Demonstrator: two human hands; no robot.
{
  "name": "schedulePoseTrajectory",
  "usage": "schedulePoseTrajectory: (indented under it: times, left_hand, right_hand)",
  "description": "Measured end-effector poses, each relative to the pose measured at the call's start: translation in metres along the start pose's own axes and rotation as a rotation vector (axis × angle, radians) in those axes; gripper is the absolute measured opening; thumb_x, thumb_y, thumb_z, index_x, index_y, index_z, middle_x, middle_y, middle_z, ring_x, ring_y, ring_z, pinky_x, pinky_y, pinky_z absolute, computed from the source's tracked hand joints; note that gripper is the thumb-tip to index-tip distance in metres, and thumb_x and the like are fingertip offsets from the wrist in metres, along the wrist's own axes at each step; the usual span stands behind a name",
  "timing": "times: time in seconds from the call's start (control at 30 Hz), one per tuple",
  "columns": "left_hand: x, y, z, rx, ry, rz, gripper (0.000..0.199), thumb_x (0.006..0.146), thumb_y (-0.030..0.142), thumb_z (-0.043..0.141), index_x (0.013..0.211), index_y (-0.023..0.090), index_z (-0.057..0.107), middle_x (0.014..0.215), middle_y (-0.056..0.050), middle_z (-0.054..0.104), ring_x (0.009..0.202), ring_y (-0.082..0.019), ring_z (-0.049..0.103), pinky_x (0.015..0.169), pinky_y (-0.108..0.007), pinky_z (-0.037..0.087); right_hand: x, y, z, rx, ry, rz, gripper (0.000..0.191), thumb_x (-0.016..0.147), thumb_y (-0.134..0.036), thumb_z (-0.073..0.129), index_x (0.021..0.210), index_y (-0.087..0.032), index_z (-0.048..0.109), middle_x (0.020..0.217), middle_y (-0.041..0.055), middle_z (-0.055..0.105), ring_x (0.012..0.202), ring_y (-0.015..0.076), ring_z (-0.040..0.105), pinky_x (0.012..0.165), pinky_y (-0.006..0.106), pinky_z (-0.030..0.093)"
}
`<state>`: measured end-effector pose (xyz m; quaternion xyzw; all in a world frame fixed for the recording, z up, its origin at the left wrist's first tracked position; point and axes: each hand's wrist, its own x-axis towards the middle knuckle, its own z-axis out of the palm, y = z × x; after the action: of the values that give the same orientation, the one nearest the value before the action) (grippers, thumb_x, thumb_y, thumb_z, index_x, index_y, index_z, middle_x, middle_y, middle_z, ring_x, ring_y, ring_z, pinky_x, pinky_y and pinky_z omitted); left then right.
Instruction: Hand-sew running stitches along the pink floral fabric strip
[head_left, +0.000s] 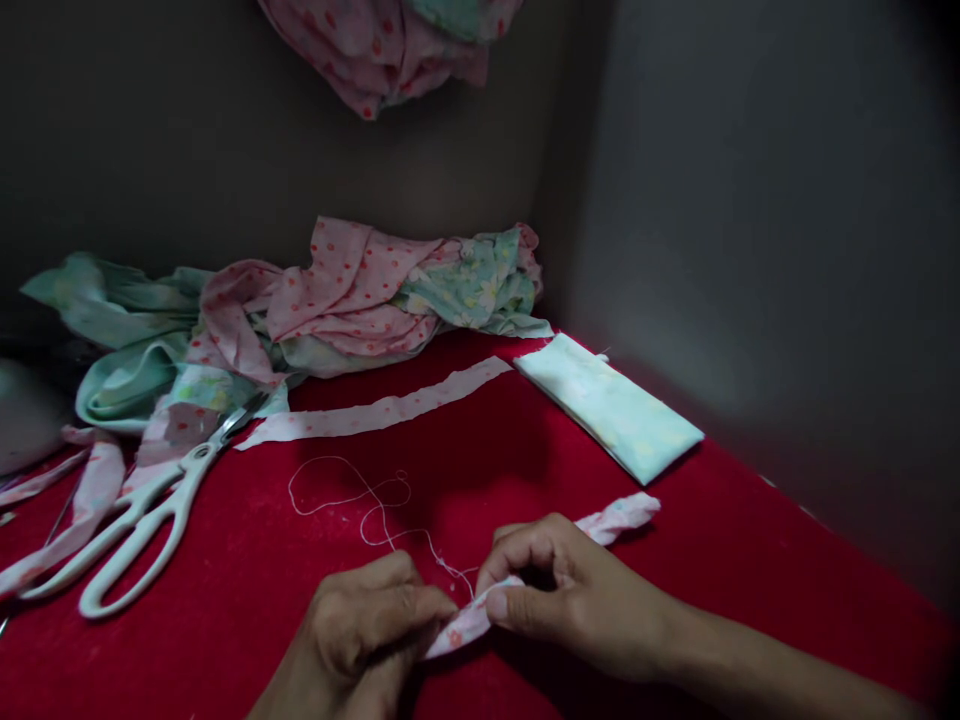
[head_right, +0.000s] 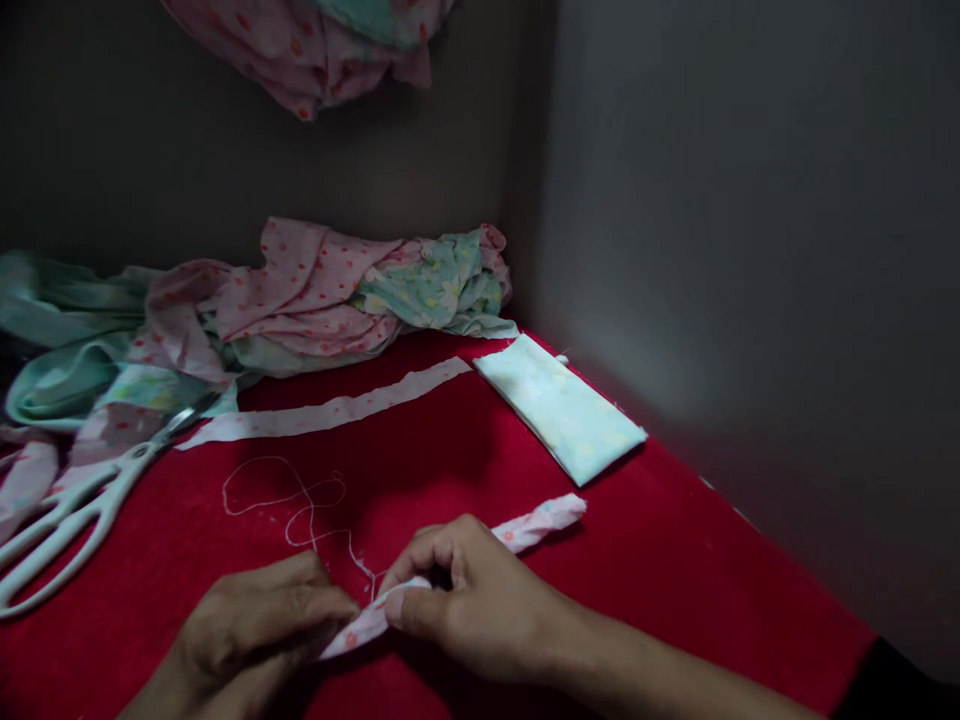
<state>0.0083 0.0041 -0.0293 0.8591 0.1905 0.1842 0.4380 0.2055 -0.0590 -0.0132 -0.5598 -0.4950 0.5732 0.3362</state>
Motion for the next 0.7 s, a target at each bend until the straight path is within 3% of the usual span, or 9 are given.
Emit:
schedulePoseTrajectory:
  times: [0.7]
  left_hand:
    - [0.0005,0.0011,0.0033,-0.045,0.034,-0.034,0.022,0.086,0.017,0.048,0.081,0.022,0.069,0.065,-0.002,0.061,0.058,-0.013,0.056,0.051,-0.020,0.043]
  right_hand:
    - [0.0000,0.0009,0.0026,0.002,-0.026,-0.057,0.017,0.072,-0.021,0.061,0.076,-0.009,0.072,0.068,0.0017,0.054,0.061,0.0118,0.045,0.056,0.023,0.034]
